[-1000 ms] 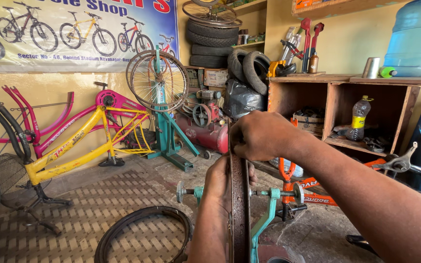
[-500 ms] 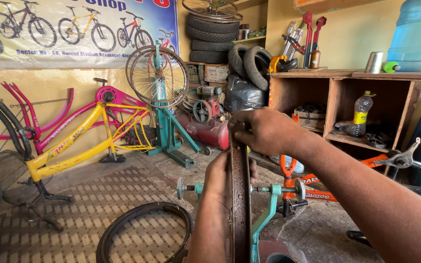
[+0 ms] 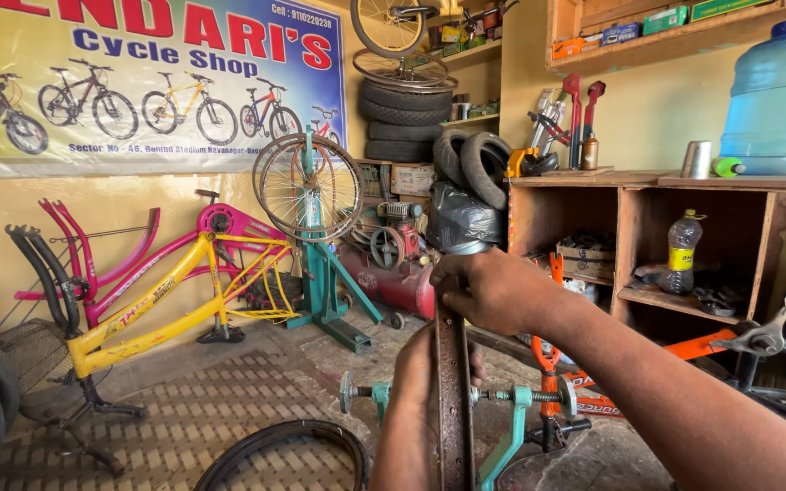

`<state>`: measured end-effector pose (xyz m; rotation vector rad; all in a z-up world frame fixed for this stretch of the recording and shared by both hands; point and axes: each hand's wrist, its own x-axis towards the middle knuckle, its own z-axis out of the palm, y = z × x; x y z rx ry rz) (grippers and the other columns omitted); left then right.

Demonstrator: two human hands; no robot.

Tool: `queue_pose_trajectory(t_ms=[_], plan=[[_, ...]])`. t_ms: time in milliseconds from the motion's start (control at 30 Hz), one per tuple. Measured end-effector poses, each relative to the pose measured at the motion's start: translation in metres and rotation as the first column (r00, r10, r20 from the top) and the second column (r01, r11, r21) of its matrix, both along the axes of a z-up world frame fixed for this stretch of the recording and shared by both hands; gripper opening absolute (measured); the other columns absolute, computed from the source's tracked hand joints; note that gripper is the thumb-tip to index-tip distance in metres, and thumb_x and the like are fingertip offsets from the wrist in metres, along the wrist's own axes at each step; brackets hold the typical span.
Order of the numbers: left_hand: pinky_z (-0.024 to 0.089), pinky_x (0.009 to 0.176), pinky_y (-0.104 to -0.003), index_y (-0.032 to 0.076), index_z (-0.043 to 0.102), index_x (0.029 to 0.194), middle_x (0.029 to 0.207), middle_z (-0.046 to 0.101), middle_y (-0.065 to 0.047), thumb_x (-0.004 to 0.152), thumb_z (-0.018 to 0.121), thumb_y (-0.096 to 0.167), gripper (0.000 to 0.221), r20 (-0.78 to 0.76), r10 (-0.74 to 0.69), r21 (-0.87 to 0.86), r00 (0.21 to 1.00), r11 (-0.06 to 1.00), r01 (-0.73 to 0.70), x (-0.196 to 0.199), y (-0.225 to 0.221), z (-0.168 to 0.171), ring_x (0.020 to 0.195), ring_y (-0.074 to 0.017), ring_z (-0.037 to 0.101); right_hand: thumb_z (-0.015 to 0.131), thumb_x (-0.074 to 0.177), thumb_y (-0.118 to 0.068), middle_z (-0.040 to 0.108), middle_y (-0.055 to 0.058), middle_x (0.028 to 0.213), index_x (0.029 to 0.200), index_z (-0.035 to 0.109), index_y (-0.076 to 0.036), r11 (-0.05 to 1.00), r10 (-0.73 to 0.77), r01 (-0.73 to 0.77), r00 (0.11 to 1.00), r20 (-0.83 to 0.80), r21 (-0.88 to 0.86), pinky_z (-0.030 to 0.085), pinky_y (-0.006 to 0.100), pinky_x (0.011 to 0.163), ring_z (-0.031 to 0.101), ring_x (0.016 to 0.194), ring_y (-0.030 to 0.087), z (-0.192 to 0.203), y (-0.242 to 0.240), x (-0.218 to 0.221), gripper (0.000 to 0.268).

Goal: The person threads and tightens spokes on a bicycle wheel while it is held in a truing stand. They insert spokes through the hub, connect them to the rim, and use their fingers or a small tool to tighten the spoke nipples.

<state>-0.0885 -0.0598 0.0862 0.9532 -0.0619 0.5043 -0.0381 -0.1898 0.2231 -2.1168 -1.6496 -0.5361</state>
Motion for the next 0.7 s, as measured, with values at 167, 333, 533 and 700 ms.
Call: queue_pose_trajectory(t_ms=[167,333,533,700], plan=[[0.057,0.052,-0.033,0.004,0.063,0.095,0.068,0.068,-0.013,0.101,0.047,0.038,0.038,0.029,0.016,0.027,0.999,0.999,-0.017,-0.002,-0.003,0.002,0.057,-0.0218,0.067,0.067,0.087,-0.028,0.078,0.011,0.102,0.118,0.071,-0.019,0.999,-0.031,0.031,1.0,0.003,-0.023,0.058,0.043,0.086,0.075,0.095,0.031,0.0,0.001,0.001,0.033],[0.056,0.051,-0.032,0.001,0.065,0.096,0.069,0.069,-0.014,0.101,0.046,0.04,0.043,-0.035,-0.013,-0.088,0.999,0.996,0.01,-0.001,-0.001,-0.002,0.057,-0.0216,0.067,0.067,0.086,-0.027,0.078,0.01,0.1,0.117,0.07,-0.019,1.0,-0.012,0.012,1.0,-0.015,-0.009,0.058,0.042,0.085,0.076,0.094,0.029,-0.001,0.002,0.002,0.033],[0.058,0.056,-0.035,0.001,0.063,0.096,0.073,0.07,-0.015,0.1,0.045,0.036,0.039,0.107,-0.08,-0.039,0.991,0.996,0.084,0.004,0.003,-0.008,0.06,-0.0231,0.069,0.068,0.087,-0.029,0.077,0.011,0.101,0.117,0.071,-0.02,0.997,-0.07,0.072,0.997,0.039,-0.036,0.057,0.044,0.085,0.074,0.095,0.031,0.0,0.002,0.001,0.032],[0.057,0.055,-0.035,0.003,0.065,0.097,0.072,0.069,-0.014,0.101,0.048,0.038,0.038,0.06,-0.007,0.002,0.998,1.0,0.006,0.002,0.0,-0.003,0.058,-0.0224,0.067,0.067,0.087,-0.029,0.078,0.01,0.102,0.118,0.07,-0.02,0.999,-0.038,0.038,0.999,0.016,-0.021,0.058,0.043,0.086,0.075,0.095,0.029,0.0,0.003,0.003,0.032]])
